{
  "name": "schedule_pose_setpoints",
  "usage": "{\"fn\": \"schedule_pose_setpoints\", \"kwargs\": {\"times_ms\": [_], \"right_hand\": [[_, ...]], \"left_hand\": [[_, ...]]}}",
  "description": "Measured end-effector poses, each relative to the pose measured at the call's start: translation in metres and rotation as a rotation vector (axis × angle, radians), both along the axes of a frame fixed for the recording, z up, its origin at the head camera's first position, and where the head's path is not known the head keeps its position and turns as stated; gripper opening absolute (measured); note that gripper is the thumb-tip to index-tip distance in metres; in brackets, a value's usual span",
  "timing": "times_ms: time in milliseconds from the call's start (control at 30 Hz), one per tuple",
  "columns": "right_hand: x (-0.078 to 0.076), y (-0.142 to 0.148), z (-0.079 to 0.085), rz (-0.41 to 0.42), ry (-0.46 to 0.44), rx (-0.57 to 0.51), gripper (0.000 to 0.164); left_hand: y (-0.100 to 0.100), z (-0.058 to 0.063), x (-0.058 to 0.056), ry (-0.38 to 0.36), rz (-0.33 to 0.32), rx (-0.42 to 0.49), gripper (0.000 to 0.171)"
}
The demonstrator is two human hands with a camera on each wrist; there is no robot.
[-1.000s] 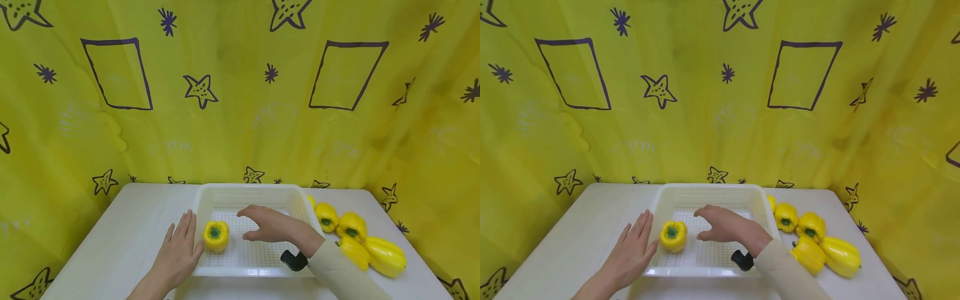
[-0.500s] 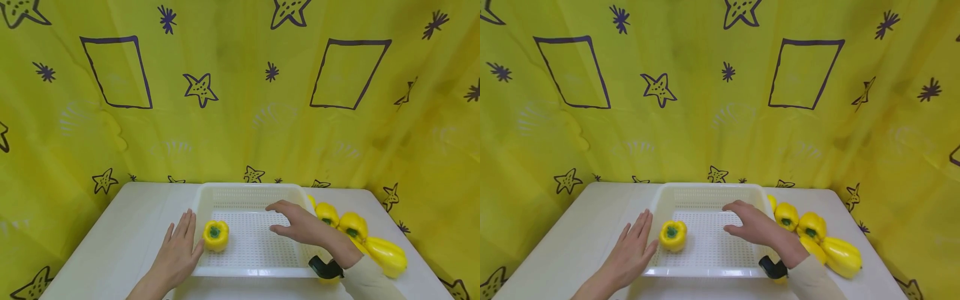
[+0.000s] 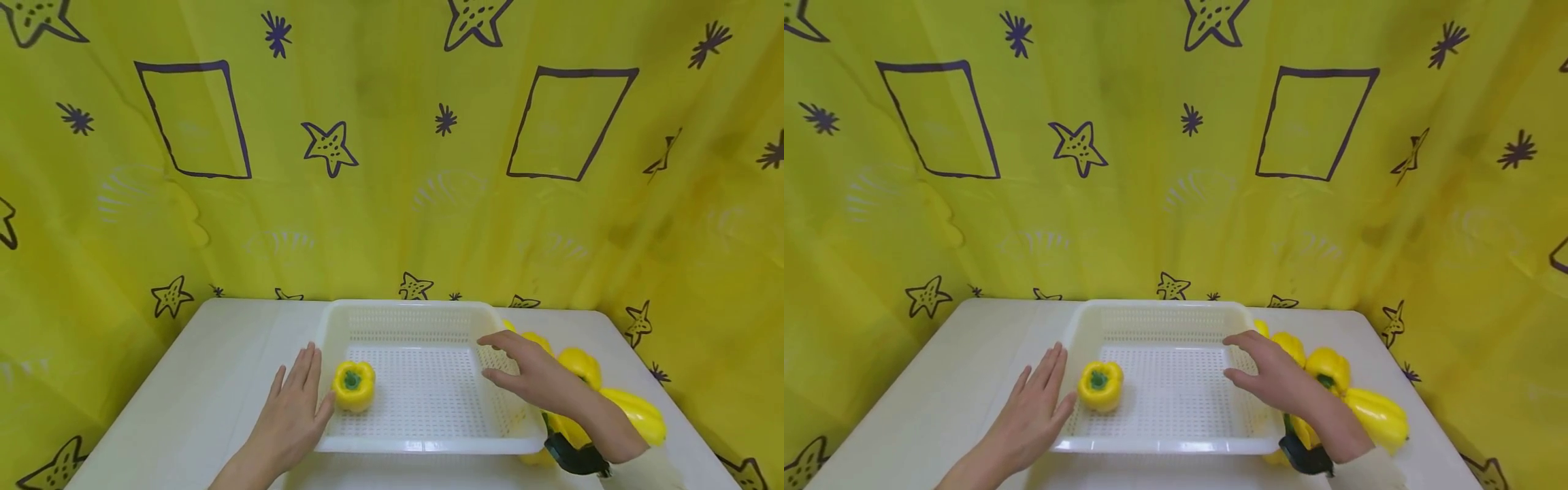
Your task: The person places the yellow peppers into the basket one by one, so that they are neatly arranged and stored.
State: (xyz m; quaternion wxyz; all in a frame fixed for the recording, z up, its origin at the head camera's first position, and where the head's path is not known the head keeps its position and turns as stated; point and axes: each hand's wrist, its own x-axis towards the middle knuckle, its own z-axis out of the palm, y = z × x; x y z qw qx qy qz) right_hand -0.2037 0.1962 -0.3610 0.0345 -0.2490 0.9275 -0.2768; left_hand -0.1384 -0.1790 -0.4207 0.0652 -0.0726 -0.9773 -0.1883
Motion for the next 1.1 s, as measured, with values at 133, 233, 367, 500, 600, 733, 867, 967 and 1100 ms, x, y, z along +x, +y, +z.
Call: {"fn": "schedule_pose_setpoints", "kwargs": {"times_ms": [133,233,367,500,600,733,867,967,1100], "right_hand": [[0.005,0.012,-0.001,-0.043,0.010,0.013,0.049],[0.007,0.020,-0.001,-0.068,0.021,0.028,0.047],[0.009,0.029,-0.004,-0.104,0.000,0.046,0.047],[0.014,0.038,-0.009,-0.142,-0.018,0.062,0.049],[0.018,0.045,-0.013,-0.149,0.037,0.072,0.049],[0.021,0.055,-0.019,-0.177,0.066,0.096,0.048],[0.020,0.067,-0.025,-0.211,0.009,0.153,0.046],[0.020,0.076,-0.031,-0.208,-0.031,0.197,0.046],[0.022,0.087,-0.040,-0.166,-0.051,0.231,0.049]], "left_hand": [[-0.001,-0.001,0.002,0.006,0.000,0.008,0.071],[-0.002,-0.001,0.002,0.018,0.000,0.011,0.071],[-0.002,-0.001,0.002,0.017,0.007,0.012,0.071],[-0.002,-0.001,0.002,0.003,0.009,0.013,0.071],[-0.002,-0.001,0.002,-0.005,0.004,0.017,0.070],[-0.001,0.000,0.002,-0.019,-0.001,0.010,0.070],[-0.001,0.001,0.002,-0.027,0.006,0.007,0.071],[-0.001,0.001,0.002,-0.038,0.009,0.013,0.071],[-0.001,0.001,0.002,-0.044,0.006,0.020,0.070]]}}
